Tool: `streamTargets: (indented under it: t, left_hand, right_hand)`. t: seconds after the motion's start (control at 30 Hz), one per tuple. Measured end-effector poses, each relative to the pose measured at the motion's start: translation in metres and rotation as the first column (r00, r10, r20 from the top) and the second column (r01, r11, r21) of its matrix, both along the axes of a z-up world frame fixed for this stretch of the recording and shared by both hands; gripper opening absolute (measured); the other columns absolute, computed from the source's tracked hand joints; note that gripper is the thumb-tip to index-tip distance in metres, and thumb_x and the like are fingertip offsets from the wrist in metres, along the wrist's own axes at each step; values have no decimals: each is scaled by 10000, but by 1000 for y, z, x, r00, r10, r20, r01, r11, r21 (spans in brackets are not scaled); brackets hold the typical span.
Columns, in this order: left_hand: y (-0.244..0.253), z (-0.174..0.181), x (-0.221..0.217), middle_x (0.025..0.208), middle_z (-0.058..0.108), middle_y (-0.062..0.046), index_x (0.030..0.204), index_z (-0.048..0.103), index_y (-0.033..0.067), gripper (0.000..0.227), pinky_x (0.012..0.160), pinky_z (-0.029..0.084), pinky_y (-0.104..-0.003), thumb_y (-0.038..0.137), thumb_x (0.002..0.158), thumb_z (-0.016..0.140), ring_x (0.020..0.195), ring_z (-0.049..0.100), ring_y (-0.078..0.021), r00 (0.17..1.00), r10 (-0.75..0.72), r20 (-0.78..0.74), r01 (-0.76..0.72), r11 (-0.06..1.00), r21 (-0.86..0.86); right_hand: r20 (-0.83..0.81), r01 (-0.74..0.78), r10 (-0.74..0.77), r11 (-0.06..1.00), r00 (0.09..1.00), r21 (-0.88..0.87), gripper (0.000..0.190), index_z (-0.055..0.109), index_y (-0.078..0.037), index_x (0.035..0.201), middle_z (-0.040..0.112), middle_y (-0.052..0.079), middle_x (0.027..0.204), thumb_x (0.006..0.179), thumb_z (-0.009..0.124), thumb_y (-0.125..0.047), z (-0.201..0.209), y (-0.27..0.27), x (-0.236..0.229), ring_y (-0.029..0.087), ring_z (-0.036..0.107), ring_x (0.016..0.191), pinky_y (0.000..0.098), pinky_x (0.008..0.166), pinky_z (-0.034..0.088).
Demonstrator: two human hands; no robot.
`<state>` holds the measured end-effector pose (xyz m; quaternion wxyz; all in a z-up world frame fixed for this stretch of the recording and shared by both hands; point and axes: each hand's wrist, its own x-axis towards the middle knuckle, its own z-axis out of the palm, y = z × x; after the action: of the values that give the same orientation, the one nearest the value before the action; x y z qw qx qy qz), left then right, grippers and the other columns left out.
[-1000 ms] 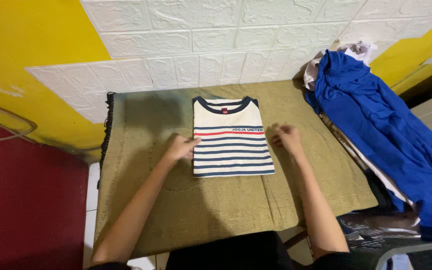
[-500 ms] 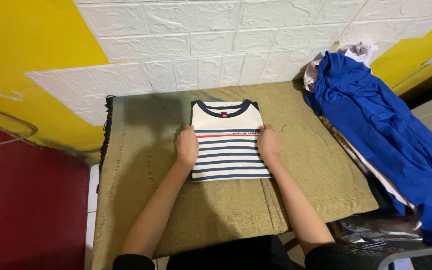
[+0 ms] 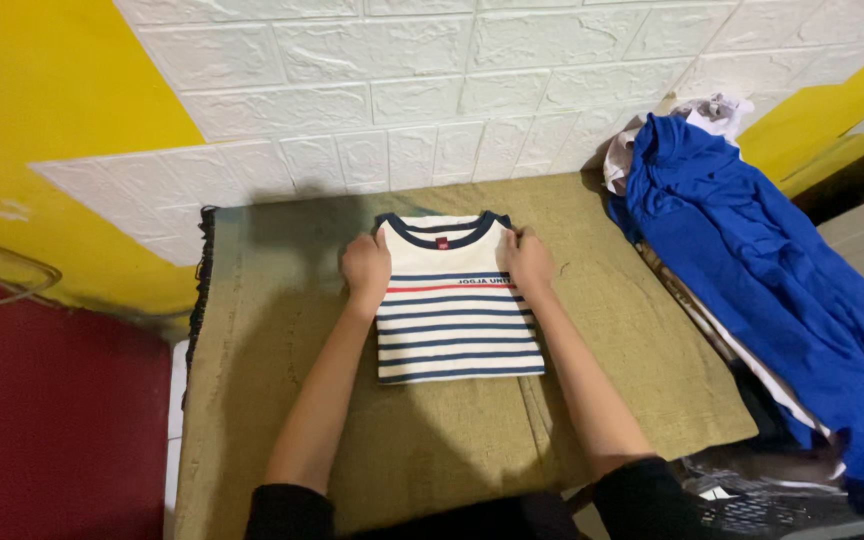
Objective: The person folds a striped shirt and a blue shirt by hand on a low surface and places them into a laundry basket.
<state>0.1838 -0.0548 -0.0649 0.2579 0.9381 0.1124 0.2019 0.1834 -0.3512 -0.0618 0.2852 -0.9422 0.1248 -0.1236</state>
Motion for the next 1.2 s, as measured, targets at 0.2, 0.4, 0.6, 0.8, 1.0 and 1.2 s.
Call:
streamTargets:
  t: [0.2,0.4,0.6,0.8,1.0,1.2]
  left_hand:
    - [-3,8,20,814,695,-253,830,682,-5,397,705,537,-525,335,1018,599,768,670,-462,994,-25,111,45,983,-179]
    - [0,5,21,824,702,-251,890,655,-7,358,692,564,-488,292,1062,558,779,703,-431,999,11,49,-5,993,-116]
    - [0,10,22,848,724,-225,935,655,-11,391,667,580,-479,332,1071,526,778,724,-414,999,32,17,-32,999,-39]
    - [-13,24,19,860,738,-188,946,734,52,434,670,566,-480,464,994,606,759,724,-386,999,33,10,-32,996,-83]
    - [-2,20,31,899,751,-161,973,748,58,285,707,542,-450,333,965,674,816,713,-372,990,-21,140,63,952,-298]
    - [11,-11,56,944,766,-154,983,758,45,228,763,554,-412,262,914,743,864,735,-337,989,-10,148,70,912,-404]
  right_hand:
    - [72,35,-31,998,997,-52,329,659,-50,1010,723,242,912,1029,546,-358,-15,7,31,455,694,853,556,753,534]
    - [5,64,-64,985,998,-162,300,605,-49,1026,716,269,861,1051,521,-336,-17,4,30,481,688,804,592,706,529]
    - [-10,85,-87,987,996,-133,322,618,-51,1023,718,265,870,1044,527,-359,-4,7,27,478,685,821,592,728,521]
    - [13,48,-48,999,999,7,378,694,-74,1056,737,204,925,976,591,-429,16,9,34,420,695,874,516,747,533]
    - [47,67,-67,998,997,10,295,731,-126,1033,757,158,936,991,631,-400,6,9,50,393,705,880,502,737,533]
    - [105,146,-159,982,982,122,236,718,-127,1020,753,153,926,972,659,-350,-10,4,61,385,708,849,493,696,527]
